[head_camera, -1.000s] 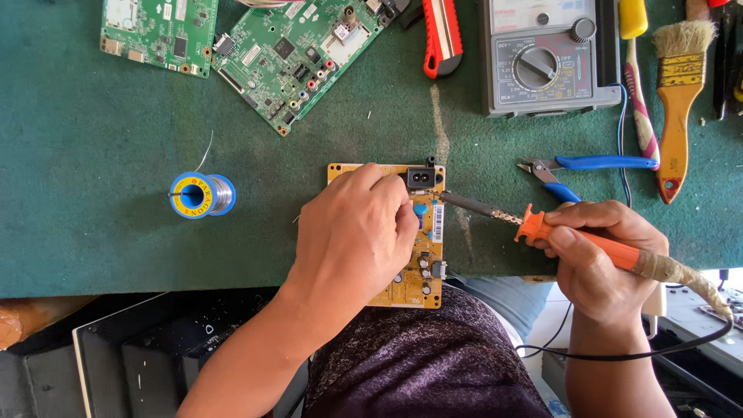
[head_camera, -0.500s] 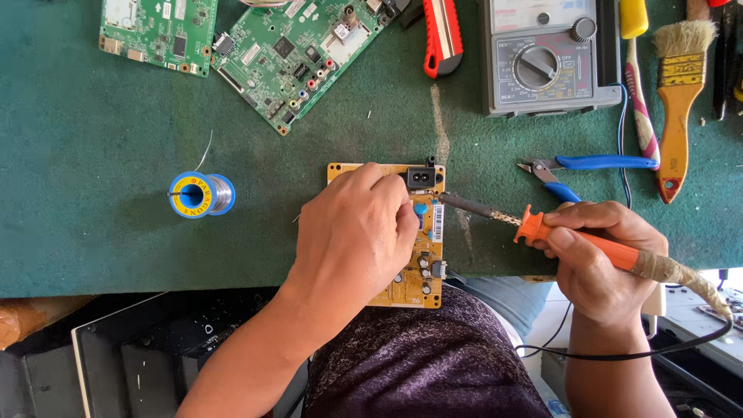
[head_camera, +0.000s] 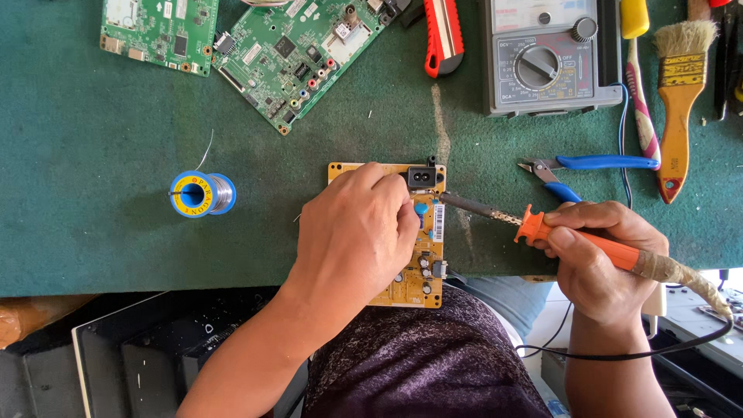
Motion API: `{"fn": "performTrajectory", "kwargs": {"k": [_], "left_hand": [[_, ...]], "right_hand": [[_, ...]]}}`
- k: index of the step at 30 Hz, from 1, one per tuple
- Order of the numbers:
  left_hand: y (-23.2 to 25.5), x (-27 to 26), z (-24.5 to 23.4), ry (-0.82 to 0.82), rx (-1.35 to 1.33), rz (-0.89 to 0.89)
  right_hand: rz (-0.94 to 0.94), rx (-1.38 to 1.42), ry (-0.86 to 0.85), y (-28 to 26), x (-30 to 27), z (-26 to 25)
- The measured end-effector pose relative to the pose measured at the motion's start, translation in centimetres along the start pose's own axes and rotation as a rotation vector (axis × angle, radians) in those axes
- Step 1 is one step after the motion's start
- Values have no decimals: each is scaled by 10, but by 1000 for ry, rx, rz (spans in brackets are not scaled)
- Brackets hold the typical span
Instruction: The person solders components on a yellow circuit board using a soldering iron and solder wire. They then use a multimeter to test connections on the board and flip it over to inspect the green underside.
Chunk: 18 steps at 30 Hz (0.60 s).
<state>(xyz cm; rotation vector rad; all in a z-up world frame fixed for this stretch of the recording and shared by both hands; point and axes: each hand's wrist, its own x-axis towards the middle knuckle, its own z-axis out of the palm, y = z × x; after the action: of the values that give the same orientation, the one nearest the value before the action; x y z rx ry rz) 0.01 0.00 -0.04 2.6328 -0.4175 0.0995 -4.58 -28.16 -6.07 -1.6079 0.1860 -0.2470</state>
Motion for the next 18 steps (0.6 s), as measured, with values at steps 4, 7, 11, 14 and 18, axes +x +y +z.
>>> {"fn": "performTrajectory", "kwargs": {"k": [4,7,11,14,18], "left_hand": [[0,1,0,6,12,8],[0,0,0,-9,10,-8],[1,1,0,-12,13,-9],[1,1,-1,-16,17,-14],[1,1,-1,-24,24,-13]], "right_hand": [[5,39,-9,-1,0,1],[-7,50,-18,-1,0,0],[-107,-49,35,11,-1,-7],[-66,40,25,6,0,-3],[-30,91,-13,1,1,0]]}}
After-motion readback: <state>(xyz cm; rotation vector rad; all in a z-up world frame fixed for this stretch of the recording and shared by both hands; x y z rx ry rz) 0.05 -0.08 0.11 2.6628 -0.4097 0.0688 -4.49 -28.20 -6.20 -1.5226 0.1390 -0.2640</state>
